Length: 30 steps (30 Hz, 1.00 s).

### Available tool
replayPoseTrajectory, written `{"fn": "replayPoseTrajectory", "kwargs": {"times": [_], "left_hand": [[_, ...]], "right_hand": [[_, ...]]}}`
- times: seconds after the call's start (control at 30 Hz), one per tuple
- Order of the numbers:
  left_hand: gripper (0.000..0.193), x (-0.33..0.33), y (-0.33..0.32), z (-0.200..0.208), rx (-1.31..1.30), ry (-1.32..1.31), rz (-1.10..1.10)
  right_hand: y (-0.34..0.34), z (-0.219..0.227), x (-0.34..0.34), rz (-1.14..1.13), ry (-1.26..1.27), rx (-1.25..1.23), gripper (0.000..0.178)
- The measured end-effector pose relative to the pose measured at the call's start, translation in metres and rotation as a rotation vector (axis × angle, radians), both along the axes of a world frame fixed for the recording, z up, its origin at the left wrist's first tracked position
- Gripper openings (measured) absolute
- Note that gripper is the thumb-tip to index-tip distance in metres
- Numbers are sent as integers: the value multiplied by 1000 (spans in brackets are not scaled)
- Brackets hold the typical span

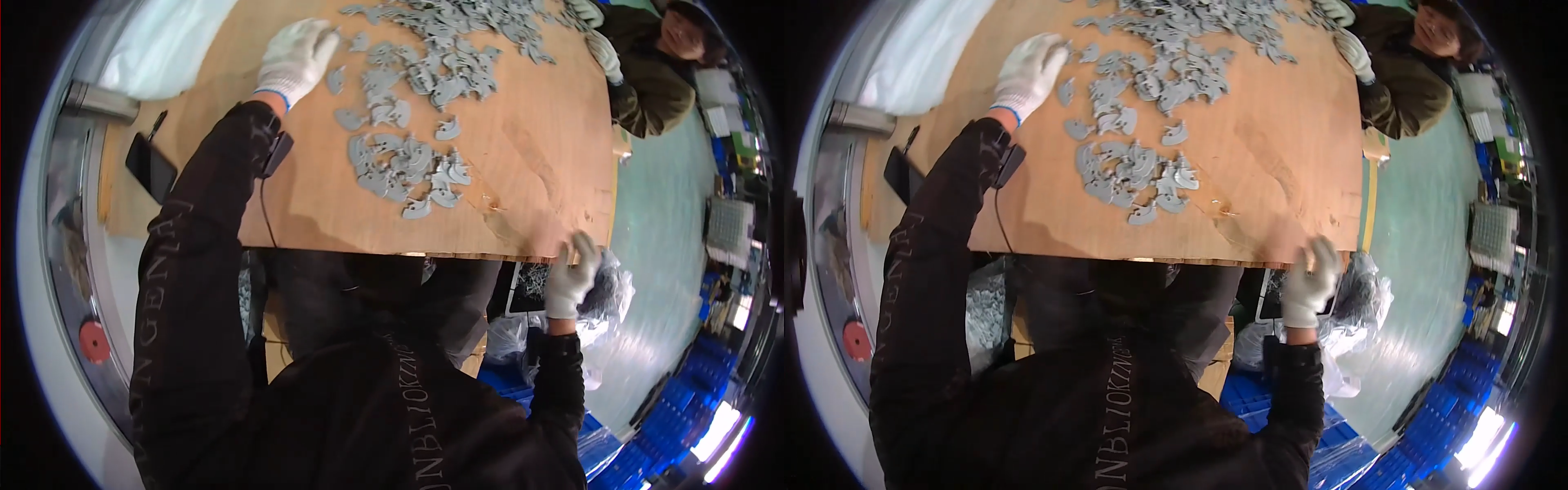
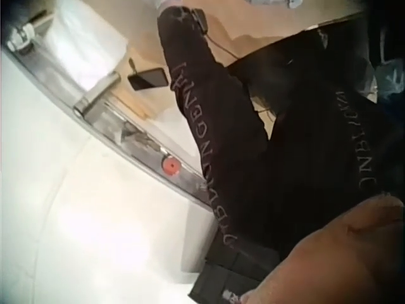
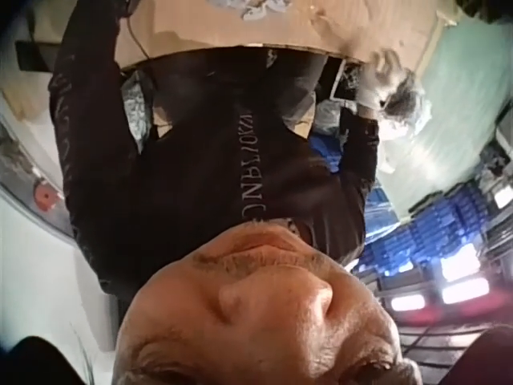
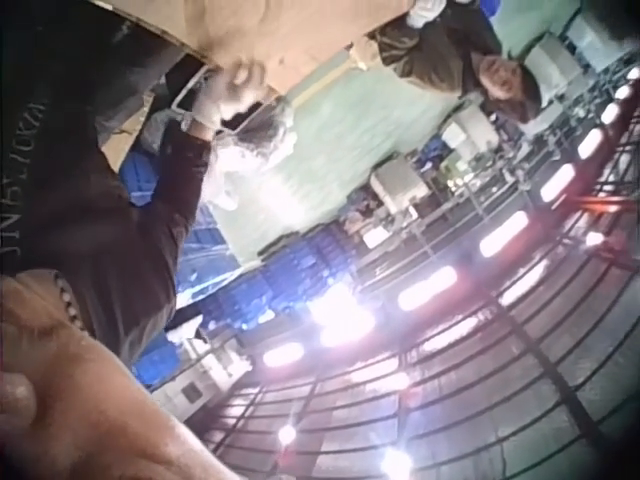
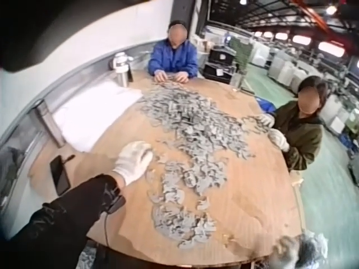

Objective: Sorting and inspecting a pile of small gray plastic parts on a wooden table in a factory setting.

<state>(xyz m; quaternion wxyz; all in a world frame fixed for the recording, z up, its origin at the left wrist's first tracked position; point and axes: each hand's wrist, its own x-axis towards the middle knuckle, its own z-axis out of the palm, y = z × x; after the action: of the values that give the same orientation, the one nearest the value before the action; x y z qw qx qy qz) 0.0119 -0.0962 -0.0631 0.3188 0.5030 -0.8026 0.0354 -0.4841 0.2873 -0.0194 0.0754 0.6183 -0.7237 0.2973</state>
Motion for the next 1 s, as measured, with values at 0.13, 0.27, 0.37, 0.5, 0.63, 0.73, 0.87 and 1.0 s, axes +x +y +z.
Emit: {"fn": "replayPoseTrajectory", "kwargs": {"times": [0.13,0.27,0.37,0.5,0.63,0.73,0.87,1.0], "left_hand": [[55,4,30,1,-47,-12,91],[75,-18,100,14,127,46,-63],[79,-37,151,28,157,-18,-137],[79,-44,164,31,173,-103,-98],[77,-41,163,26,175,-65,-61],[73,-45,156,24,171,-19,-53],[63,-47,146,25,187,13,-13],[55,-51,139,28,194,-9,7]], "right_hand": [[-75,23,123,596,-31,165,38],[-118,27,190,630,113,262,51],[-135,20,198,568,107,322,55],[-138,3,187,499,64,347,61],[-155,-17,154,432,-208,309,65],[-182,-20,130,364,-343,286,66],[-224,-12,137,279,-267,299,64],[-239,15,172,262,6,375,59]]}}
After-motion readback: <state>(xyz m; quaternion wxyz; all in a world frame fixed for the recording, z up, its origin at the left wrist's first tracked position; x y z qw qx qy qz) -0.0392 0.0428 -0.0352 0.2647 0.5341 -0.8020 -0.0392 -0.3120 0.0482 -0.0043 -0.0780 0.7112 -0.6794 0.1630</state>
